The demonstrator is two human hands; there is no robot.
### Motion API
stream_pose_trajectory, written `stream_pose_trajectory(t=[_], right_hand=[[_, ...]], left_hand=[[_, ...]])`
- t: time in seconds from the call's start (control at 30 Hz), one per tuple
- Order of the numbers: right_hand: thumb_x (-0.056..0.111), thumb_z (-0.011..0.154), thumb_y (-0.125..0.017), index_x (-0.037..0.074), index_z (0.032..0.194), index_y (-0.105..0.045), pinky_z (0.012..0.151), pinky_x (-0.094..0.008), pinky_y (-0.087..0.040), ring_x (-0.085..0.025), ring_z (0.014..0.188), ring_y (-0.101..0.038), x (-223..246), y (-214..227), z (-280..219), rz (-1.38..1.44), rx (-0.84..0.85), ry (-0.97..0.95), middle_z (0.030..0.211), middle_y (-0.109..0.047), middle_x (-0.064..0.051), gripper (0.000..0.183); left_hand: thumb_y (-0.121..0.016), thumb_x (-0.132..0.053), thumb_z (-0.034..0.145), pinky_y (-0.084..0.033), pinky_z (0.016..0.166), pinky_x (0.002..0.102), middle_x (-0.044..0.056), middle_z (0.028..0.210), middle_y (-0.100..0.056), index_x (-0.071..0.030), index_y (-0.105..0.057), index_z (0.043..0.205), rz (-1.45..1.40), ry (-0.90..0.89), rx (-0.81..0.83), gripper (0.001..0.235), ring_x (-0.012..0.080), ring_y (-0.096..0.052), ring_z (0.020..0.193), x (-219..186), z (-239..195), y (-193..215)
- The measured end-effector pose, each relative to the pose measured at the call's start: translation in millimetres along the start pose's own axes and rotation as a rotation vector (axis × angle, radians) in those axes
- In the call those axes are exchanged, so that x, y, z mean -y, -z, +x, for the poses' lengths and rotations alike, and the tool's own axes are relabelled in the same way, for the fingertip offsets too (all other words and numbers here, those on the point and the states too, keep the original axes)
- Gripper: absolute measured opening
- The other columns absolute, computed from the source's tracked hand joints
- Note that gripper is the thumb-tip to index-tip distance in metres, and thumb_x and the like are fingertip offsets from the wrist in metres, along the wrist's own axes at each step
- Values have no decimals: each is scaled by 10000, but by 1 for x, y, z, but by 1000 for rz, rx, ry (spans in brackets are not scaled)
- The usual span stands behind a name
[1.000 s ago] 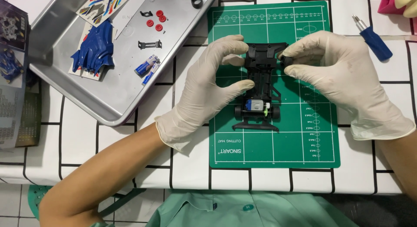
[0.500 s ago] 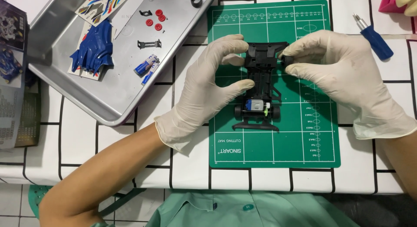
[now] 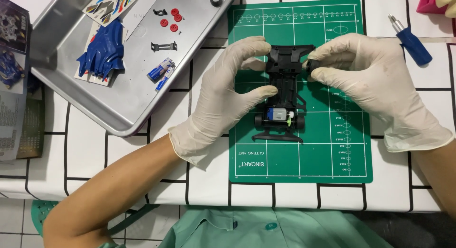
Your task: Assembling a toy car chassis by installing the gear shaft, motor, and batteries.
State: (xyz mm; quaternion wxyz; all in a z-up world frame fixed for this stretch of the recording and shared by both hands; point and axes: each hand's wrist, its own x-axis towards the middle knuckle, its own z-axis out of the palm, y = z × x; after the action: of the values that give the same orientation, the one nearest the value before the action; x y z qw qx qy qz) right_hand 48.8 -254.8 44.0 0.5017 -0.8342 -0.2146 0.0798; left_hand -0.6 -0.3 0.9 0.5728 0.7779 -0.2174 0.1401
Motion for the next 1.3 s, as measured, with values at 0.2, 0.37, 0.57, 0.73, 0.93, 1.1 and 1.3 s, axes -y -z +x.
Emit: stream_pose_trajectory(t=[0.2,0.37,0.57,0.73,0.93,1.1,1.3], right_hand=[[-49,906,-762,0,1139,-664,934,-275,-622,-194,1021,-715,-5,-1,2,99,9,-72,1134,-721,-134,257],[-25,891,-756,22,1117,-661,920,-283,-636,-191,1019,-732,-2,-3,4,184,-21,-166,1121,-732,-119,250],[-73,879,-746,-18,1136,-658,933,-282,-637,-218,979,-739,-12,-2,5,193,-6,-157,1105,-724,-156,277],[-91,897,-735,-44,1174,-627,998,-314,-628,-249,1035,-719,-8,-8,2,179,-27,-51,1171,-700,-182,301],[-116,901,-715,-61,1168,-633,984,-335,-650,-276,1006,-729,-7,-8,2,225,-54,-87,1154,-701,-199,284],[-116,874,-743,-62,1160,-651,986,-314,-622,-253,1017,-718,-11,-8,3,180,-37,-94,1154,-710,-192,306],[-125,843,-757,-94,1167,-645,996,-322,-605,-268,1031,-698,-17,-9,3,173,-54,-123,1150,-700,-208,344]], left_hand=[[-899,-37,920,-652,1105,327,84,1445,-563,-152,-516,1392,-21,8,-9,619,227,-680,1179,-4,1,2],[-895,-76,930,-642,1110,318,72,1483,-550,-163,-497,1425,-51,54,1,641,221,-721,1141,-3,0,2],[-836,-121,963,-636,1183,351,96,1535,-543,-126,-484,1453,-112,126,-7,603,235,-633,1386,-9,2,1],[-785,-121,976,-671,1085,301,92,1471,-596,-102,-530,1409,-209,205,-92,503,210,-711,1216,-17,6,-3],[-814,-125,935,-656,1095,312,76,1443,-621,-140,-555,1387,-304,292,-136,521,197,-766,1131,-18,5,-6],[-822,-163,924,-646,1112,311,58,1425,-639,-155,-563,1380,-329,324,-123,524,200,-774,1139,-12,5,-6],[-790,-140,936,-638,1115,324,78,1407,-656,-125,-579,1366,-416,414,-128,479,219,-758,1168,-11,8,-4]])
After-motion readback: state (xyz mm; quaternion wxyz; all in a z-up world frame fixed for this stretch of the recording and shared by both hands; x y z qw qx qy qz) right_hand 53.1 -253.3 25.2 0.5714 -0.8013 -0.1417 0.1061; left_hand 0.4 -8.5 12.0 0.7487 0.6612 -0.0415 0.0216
